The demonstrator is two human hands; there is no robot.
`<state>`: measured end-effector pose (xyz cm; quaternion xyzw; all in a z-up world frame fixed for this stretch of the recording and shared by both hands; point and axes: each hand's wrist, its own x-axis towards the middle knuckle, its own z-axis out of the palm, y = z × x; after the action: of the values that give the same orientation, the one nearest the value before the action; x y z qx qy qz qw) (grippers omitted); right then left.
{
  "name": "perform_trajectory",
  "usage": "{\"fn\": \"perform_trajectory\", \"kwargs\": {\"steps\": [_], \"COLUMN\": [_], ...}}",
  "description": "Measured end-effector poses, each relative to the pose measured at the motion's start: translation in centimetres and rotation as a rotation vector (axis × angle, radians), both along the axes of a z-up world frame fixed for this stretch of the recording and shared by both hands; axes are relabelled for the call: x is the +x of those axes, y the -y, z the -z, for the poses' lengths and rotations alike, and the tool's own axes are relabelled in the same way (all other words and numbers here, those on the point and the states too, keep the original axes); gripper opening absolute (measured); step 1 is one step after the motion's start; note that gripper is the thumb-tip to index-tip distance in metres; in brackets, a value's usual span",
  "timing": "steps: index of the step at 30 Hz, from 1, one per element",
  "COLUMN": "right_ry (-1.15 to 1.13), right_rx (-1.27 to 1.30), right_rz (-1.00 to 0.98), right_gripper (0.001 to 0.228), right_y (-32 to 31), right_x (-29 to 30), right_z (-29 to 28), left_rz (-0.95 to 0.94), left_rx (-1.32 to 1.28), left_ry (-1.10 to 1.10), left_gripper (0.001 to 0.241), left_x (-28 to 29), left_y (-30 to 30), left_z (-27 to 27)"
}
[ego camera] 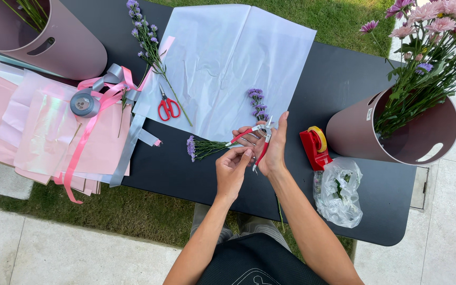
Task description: The person trims the stems of purple flowers using shears and assembles them into a bunch by hand on a table.
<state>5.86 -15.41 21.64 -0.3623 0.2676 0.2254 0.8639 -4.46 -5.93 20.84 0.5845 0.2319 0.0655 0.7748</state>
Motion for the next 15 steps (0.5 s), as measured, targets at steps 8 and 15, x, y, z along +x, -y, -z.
{"fn": "perform_trajectory", "kwargs": {"steps": [8,15], "right_ry": [0.027,0.059], "right_rx": [-0.101,-0.163], "right_rz": [-0.096,-0.228], "right_gripper": [0.074,0.046], "right_y": [1.6,1.7], "right_x": [-1.7,-1.8], "right_z": [2.7,3.6], "left_rz": [-0.173,-0.239], "left_rx": [0.237,0.32], "left_ry": [-0.242,-0.178], "left_gripper": [0.035,0.035], "left_x": [-1.6,-1.3], "left_y": [0.3,-0.4], "left_z": [0.8,4.8]}}
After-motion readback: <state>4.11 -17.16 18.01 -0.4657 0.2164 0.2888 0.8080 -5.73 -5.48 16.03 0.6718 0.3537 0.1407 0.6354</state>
